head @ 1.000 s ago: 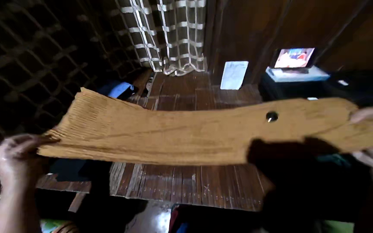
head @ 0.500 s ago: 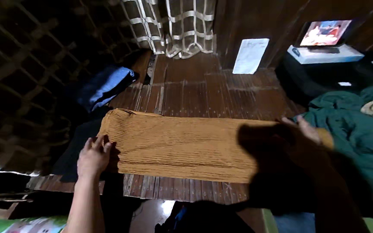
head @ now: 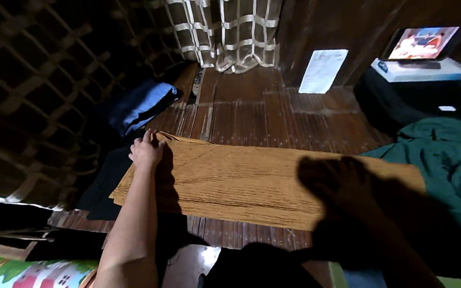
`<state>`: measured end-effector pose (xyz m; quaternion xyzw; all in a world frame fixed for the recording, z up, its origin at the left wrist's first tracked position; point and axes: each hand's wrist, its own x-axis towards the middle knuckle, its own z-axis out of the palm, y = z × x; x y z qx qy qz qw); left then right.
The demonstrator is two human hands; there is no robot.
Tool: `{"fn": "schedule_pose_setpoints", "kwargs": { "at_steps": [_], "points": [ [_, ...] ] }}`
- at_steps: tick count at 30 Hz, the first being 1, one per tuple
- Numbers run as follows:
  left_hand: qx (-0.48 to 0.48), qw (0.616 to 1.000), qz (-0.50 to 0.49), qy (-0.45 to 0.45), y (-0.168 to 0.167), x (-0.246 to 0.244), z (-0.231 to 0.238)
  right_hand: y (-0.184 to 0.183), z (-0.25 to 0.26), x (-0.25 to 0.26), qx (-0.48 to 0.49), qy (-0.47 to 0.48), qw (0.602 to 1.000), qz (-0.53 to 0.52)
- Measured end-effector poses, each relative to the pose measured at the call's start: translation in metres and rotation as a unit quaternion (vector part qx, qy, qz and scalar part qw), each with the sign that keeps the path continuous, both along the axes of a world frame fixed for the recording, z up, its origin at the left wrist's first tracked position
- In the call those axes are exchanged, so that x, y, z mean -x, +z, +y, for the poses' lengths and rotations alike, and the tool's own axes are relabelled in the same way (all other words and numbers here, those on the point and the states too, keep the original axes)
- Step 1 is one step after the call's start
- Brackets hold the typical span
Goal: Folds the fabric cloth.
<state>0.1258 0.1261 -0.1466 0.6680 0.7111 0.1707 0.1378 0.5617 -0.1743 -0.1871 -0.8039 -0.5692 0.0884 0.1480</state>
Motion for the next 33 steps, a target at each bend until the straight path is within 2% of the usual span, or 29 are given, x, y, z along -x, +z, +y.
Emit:
{"fn": "schedule_pose_setpoints", "kwargs": {
  "at_steps": [2,6,8,14,17,22,23,25,28,30,33],
  "points": [
    [-0.005,1.000,-0.002,0.008,0.002,-0.005,0.008,-0.003,-0.001,-0.002,-0.010,-0.003,1.000,0.006],
    [-0.126,0.986,-0.105,0.001,0.008,0.000,0.007,-0.003,0.002,-0.003,-0.008,-0.005,1.000,0.014],
    [-0.158,0.978,-0.136,-0.008,0.006,0.009,0.005,-0.004,0.002,-0.002,-0.014,-0.003,1.000,0.017],
    [-0.187,0.961,-0.200,-0.041,0.004,0.022,0.008,-0.004,0.002,-0.003,-0.015,-0.003,1.000,0.021],
    [-0.178,0.971,-0.159,-0.014,0.009,0.014,0.013,-0.002,0.002,-0.003,-0.009,-0.001,1.000,0.019],
    [-0.115,0.991,-0.021,0.070,0.005,-0.001,0.012,-0.001,-0.002,-0.004,-0.003,-0.003,1.000,0.012],
    [-0.120,0.991,-0.008,0.061,0.006,-0.009,0.004,0.006,-0.002,-0.003,0.000,0.001,1.000,0.025],
    [-0.119,0.992,0.032,-0.026,0.008,-0.031,-0.023,0.023,-0.002,0.002,-0.023,0.006,0.999,0.046],
    [0.022,0.981,0.106,-0.159,-0.008,-0.054,-0.062,0.028,0.001,0.004,-0.056,0.011,0.998,0.015],
    [0.095,0.972,0.118,-0.177,-0.026,-0.043,-0.067,0.012,0.000,-0.003,-0.021,0.003,1.000,0.011],
    [0.080,0.976,0.125,-0.162,-0.033,-0.030,-0.063,-0.003,-0.003,-0.011,0.007,-0.029,0.999,0.017]
  ]
}}
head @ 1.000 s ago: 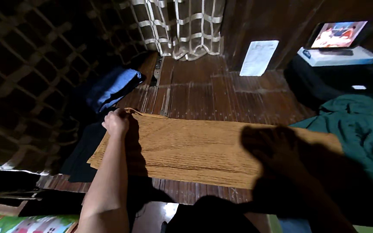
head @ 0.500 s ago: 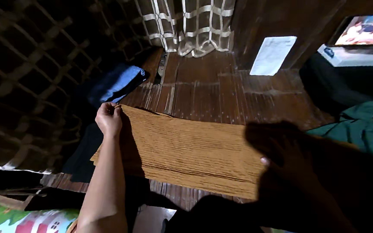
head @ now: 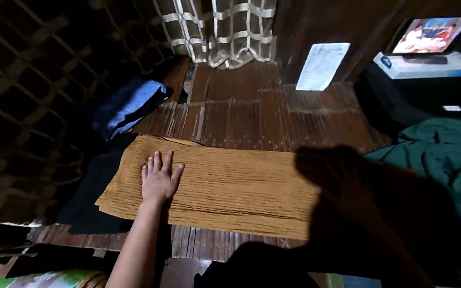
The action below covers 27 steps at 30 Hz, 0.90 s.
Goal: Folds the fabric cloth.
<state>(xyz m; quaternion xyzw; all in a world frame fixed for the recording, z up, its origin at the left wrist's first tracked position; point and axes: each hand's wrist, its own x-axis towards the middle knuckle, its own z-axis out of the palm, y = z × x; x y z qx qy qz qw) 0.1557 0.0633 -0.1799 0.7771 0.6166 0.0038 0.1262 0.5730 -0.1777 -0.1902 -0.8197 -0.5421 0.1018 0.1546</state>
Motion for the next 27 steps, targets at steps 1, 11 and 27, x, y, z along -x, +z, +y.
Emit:
{"fn": "schedule_pose_setpoints", "kwargs": {
  "at_steps": [1,11,27],
  "points": [
    [0.008,1.000,0.000,0.005,0.005,-0.006,-0.003,0.002,0.000,0.001,0.011,-0.004,1.000,0.002],
    [-0.024,0.975,-0.048,-0.215,-0.010,-0.103,-0.084,-0.001,0.000,0.023,-0.072,0.046,0.996,0.037],
    [-0.014,0.922,-0.059,-0.383,-0.006,-0.203,-0.129,0.000,-0.044,0.000,-0.105,-0.057,0.993,-0.012]
  ]
}}
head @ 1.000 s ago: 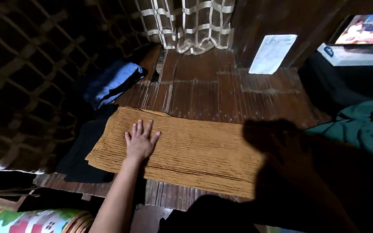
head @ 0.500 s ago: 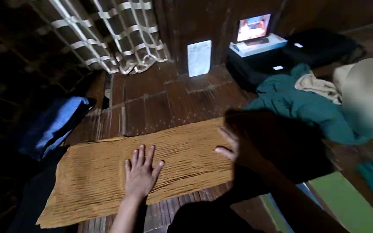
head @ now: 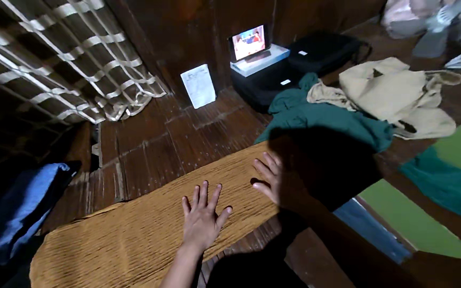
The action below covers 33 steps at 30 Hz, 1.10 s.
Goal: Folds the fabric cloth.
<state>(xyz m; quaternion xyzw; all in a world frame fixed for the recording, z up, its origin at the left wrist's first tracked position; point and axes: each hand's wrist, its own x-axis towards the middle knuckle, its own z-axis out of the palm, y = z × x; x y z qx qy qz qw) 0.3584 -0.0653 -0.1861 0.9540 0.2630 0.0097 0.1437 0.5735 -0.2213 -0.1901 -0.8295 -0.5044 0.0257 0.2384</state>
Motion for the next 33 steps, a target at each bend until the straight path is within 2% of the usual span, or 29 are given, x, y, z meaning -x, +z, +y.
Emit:
{"fn": "schedule_pose_setpoints", "kwargs": {
  "at_steps": [2,6,10,11,13,15,18,21,23,26,29,33],
  "points": [
    [-0.012,1.000,-0.013,-0.002,-0.003,-0.001,0.000,0.005,0.008,-0.003,-0.021,-0.030,0.999,-0.019],
    [-0.015,1.000,-0.019,0.001,-0.004,0.000,-0.001,-0.004,0.013,-0.027,0.042,-0.046,0.998,0.027],
    [0.014,1.000,-0.010,0.002,-0.002,0.000,0.000,-0.012,0.010,-0.034,0.012,-0.036,0.999,0.007],
    [0.035,0.999,-0.025,0.002,-0.001,0.003,0.001,-0.012,0.010,-0.033,0.006,-0.036,0.999,0.001],
    [0.045,0.990,-0.136,0.016,-0.006,0.020,0.004,-0.013,0.010,-0.032,-0.005,-0.034,0.999,-0.007],
    [0.014,0.976,-0.205,0.070,-0.001,0.055,0.012,-0.007,0.010,-0.031,0.023,-0.036,0.999,-0.001],
    [-0.078,0.944,-0.205,0.246,0.011,0.145,0.044,-0.003,0.009,-0.029,0.028,-0.048,0.998,-0.008],
    [-0.138,0.859,-0.153,0.469,0.021,0.244,0.070,-0.011,0.011,-0.029,0.017,-0.048,0.996,-0.070],
    [-0.077,0.805,-0.130,0.574,0.031,0.281,0.077,-0.013,0.011,-0.030,0.017,-0.038,0.996,-0.083],
    [0.005,0.769,-0.098,0.631,0.032,0.305,0.087,-0.009,0.011,-0.030,0.039,-0.037,0.995,-0.083],
    [0.040,0.756,-0.080,0.649,0.037,0.303,0.094,-0.008,0.009,-0.030,0.046,-0.027,0.995,-0.079],
    [0.096,0.756,-0.076,0.643,0.048,0.289,0.105,-0.007,0.009,-0.030,0.052,-0.025,0.996,-0.073]
  ]
}}
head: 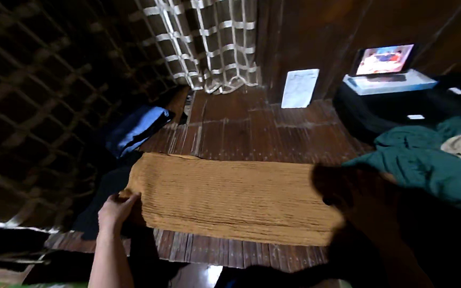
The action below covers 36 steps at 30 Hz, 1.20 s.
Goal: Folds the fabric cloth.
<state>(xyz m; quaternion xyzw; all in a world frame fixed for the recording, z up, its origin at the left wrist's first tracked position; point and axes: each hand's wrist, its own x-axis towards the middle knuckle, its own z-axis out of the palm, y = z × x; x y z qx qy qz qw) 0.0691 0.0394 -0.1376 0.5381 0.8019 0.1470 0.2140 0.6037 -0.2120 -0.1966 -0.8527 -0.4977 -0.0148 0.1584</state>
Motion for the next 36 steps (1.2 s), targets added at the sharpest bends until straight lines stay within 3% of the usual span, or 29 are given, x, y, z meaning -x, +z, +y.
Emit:
{"fn": "schedule_pose_setpoints", "kwargs": {
  "at_steps": [3,6,9,12,15,20,22,26,30,33,36],
  "points": [
    [0.021,0.999,-0.041,-0.003,0.002,-0.006,0.010,0.000,-0.001,0.000,0.006,0.000,1.000,0.012],
    [-0.041,0.990,-0.137,0.001,0.010,-0.019,0.008,-0.002,-0.003,-0.001,-0.001,0.000,1.000,0.005],
    [-0.101,0.977,-0.181,-0.050,0.037,-0.054,-0.004,-0.004,-0.004,-0.004,-0.003,-0.002,1.000,0.001],
    [-0.121,0.963,-0.161,-0.179,0.062,-0.091,-0.019,-0.002,-0.003,-0.003,-0.004,0.001,1.000,-0.001],
    [-0.133,0.921,-0.105,-0.351,0.067,-0.137,-0.046,0.000,-0.003,-0.001,-0.004,0.001,1.000,0.003],
    [-0.093,0.824,-0.009,-0.559,0.005,-0.202,-0.103,-0.001,-0.004,-0.001,-0.007,0.004,1.000,-0.003],
    [-0.125,0.807,-0.030,-0.576,-0.017,-0.204,-0.115,0.000,-0.003,-0.002,-0.005,-0.001,1.000,-0.001],
    [-0.090,0.813,-0.155,-0.554,-0.015,-0.174,-0.109,0.010,0.001,0.005,-0.003,-0.008,1.000,0.023],
    [-0.149,0.819,-0.095,-0.545,-0.030,-0.150,-0.107,0.045,0.043,0.073,-0.060,0.070,0.993,0.080],
    [-0.148,0.814,-0.054,-0.559,-0.038,-0.148,-0.113,0.056,0.099,0.135,0.042,0.193,0.960,0.200],
    [-0.157,0.816,-0.046,-0.555,-0.039,-0.154,-0.120,0.060,0.149,0.172,0.186,0.183,0.941,0.216]
  ]
}}
